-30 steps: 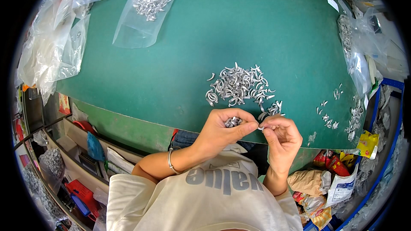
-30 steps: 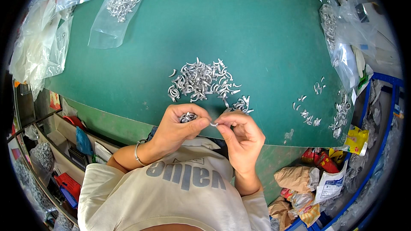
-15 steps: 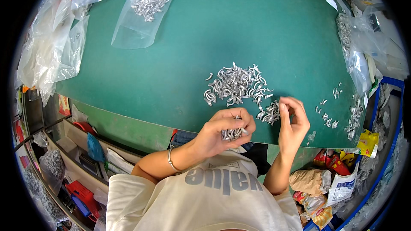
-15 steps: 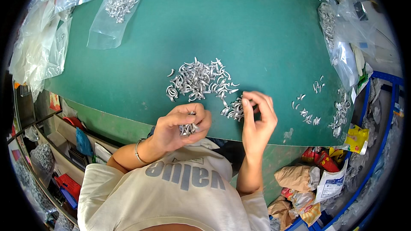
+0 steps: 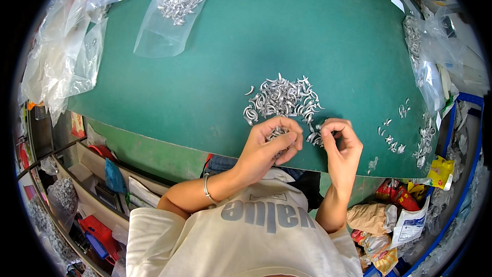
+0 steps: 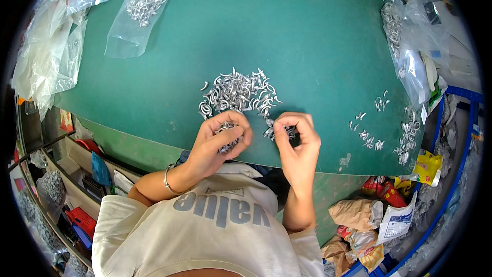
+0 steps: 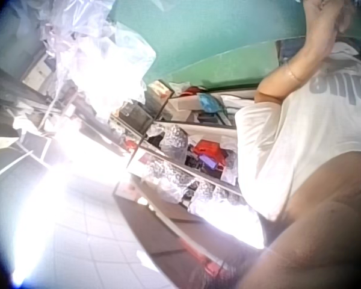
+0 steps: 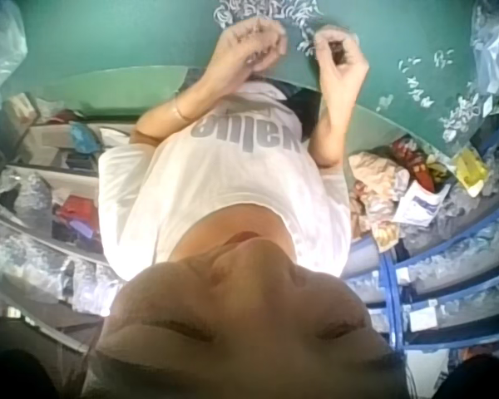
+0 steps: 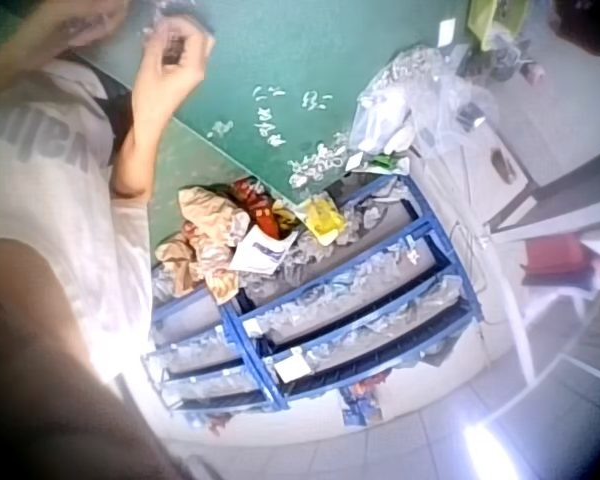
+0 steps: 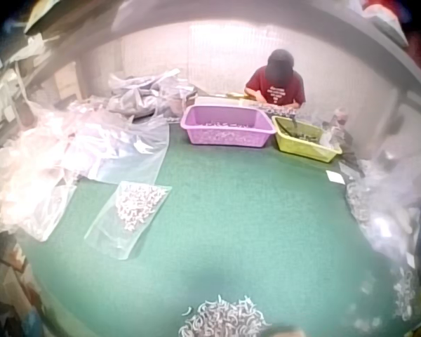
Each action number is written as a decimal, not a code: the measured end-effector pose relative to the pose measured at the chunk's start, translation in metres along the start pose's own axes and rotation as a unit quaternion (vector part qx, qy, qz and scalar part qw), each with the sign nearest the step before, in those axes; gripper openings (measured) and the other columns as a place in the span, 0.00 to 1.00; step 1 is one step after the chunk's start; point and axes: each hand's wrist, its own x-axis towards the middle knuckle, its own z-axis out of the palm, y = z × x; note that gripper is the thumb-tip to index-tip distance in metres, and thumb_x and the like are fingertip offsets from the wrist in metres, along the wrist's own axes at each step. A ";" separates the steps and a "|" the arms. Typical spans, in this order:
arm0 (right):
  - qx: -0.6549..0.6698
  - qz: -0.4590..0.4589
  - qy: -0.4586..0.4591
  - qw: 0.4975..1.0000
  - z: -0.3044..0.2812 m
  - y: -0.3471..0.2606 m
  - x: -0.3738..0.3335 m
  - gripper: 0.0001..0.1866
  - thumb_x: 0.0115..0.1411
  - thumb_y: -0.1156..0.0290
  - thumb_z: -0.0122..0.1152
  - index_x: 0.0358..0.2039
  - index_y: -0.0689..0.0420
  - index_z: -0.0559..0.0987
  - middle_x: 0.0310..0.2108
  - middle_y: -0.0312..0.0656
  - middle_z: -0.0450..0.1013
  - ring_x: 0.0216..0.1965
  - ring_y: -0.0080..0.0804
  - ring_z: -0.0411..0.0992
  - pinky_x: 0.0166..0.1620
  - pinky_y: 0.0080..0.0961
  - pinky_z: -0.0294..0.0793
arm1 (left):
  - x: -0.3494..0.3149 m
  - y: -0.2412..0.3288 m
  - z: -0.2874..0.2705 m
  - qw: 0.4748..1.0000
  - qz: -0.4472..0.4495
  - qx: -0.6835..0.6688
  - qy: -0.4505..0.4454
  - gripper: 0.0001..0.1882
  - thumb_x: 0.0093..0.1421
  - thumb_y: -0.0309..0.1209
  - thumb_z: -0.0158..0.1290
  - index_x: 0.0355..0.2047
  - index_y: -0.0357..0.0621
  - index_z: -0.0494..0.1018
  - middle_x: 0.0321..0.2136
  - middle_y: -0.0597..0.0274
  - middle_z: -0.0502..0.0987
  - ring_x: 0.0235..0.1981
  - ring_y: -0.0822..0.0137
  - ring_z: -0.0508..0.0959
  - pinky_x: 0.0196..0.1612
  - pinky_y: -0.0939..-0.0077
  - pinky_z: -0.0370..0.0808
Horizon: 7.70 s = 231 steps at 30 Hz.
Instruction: The person sits at a green workbench and assembles small silver metal components by hand. They pick up individual pieces from a pile, connect them, and place the finished units into a clear plastic bag.
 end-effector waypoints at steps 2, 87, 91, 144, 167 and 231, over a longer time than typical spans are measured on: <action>0.111 0.063 -0.033 0.991 0.000 -0.002 -0.007 0.03 0.51 0.83 0.56 0.25 0.60 0.74 0.29 0.36 0.72 0.31 0.21 0.63 0.36 0.17 0.58 | 0.000 -0.001 0.002 0.999 0.013 0.045 0.012 0.06 0.59 0.26 0.48 0.36 0.37 0.70 0.25 0.62 0.71 0.19 0.79 0.64 0.18 0.86 0.57; 0.125 -0.014 0.059 0.990 -0.003 0.008 -0.022 0.09 0.50 0.87 0.58 0.34 0.66 0.78 0.32 0.41 0.71 0.30 0.21 0.64 0.34 0.15 0.64 | 0.007 0.107 -0.042 0.804 0.476 0.223 0.278 0.25 0.59 0.25 0.43 0.58 0.34 0.55 0.58 0.47 0.56 0.61 0.55 0.56 0.60 0.60 0.55; 0.243 0.016 0.015 0.970 0.004 0.003 -0.033 0.10 0.47 0.90 0.59 0.32 0.68 0.77 0.32 0.43 0.72 0.31 0.24 0.66 0.36 0.17 0.65 | -0.031 0.041 -0.017 0.886 0.282 0.362 0.063 0.17 0.55 0.18 0.50 0.47 0.33 0.67 0.41 0.56 0.69 0.41 0.69 0.70 0.44 0.74 0.68; 0.111 -0.033 -0.033 0.993 0.036 -0.014 -0.013 0.05 0.52 0.85 0.55 0.29 0.63 0.74 0.30 0.41 0.71 0.34 0.26 0.65 0.40 0.19 0.61 | -0.028 0.016 -0.014 0.994 0.037 0.080 0.064 0.10 0.58 0.23 0.51 0.41 0.36 0.71 0.36 0.61 0.73 0.36 0.76 0.71 0.37 0.81 0.70; -0.144 -0.176 0.020 0.974 0.047 -0.010 0.016 0.09 0.48 0.81 0.60 0.33 0.63 0.76 0.34 0.43 0.71 0.33 0.34 0.66 0.40 0.27 0.65 | -0.022 0.016 -0.012 0.984 -0.057 -0.167 -0.031 0.06 0.62 0.30 0.47 0.31 0.40 0.68 0.31 0.57 0.74 0.28 0.73 0.69 0.33 0.81 0.67; 0.228 0.049 -0.051 0.971 0.028 -0.010 -0.016 0.06 0.52 0.85 0.58 0.32 0.66 0.77 0.28 0.42 0.72 0.30 0.24 0.70 0.35 0.17 0.68 | -0.020 0.009 -0.003 0.992 0.097 0.079 0.031 0.13 0.54 0.16 0.52 0.42 0.34 0.71 0.33 0.64 0.72 0.32 0.80 0.68 0.30 0.86 0.65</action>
